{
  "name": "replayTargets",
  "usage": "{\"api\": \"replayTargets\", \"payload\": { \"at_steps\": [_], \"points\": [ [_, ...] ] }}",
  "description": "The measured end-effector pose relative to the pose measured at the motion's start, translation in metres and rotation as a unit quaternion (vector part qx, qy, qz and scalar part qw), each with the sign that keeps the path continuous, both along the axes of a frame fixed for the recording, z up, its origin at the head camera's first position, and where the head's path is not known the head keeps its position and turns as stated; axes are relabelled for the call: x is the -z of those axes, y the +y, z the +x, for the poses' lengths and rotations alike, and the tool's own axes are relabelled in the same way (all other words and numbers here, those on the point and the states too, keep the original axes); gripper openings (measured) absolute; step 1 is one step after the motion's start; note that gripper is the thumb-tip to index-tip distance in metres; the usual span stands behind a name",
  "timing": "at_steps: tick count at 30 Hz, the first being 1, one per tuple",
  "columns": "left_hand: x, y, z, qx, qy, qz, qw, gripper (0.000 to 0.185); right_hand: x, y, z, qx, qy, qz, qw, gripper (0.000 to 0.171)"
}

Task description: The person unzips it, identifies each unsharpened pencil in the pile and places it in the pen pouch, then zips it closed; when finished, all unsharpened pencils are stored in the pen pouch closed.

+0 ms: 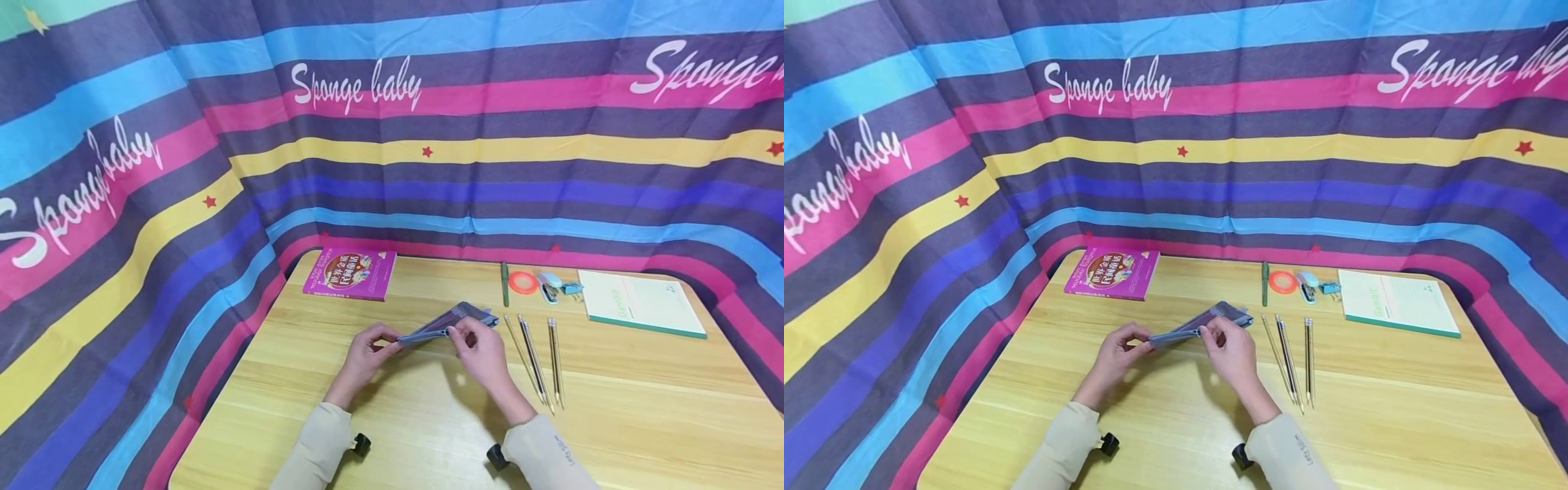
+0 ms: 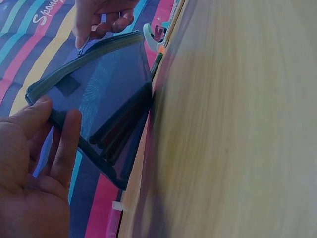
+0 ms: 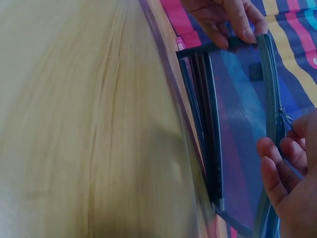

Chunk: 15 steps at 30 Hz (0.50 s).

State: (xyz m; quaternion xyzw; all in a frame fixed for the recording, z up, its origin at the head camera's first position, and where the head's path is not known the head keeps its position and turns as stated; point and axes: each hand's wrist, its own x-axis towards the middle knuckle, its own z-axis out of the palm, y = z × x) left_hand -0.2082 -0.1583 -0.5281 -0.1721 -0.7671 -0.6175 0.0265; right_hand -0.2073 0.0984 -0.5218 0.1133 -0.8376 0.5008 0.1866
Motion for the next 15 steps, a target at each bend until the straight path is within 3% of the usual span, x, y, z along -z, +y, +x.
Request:
{"api": "replayTargets", "payload": {
  "at_steps": [15],
  "points": [
    [-0.002, -0.015, 0.007, -0.003, 0.002, 0.006, 1.0, 0.013, 0.005, 0.03, -0.003, 0.035, -0.045, 0.025, 0.998, 0.016]
  ]
}}
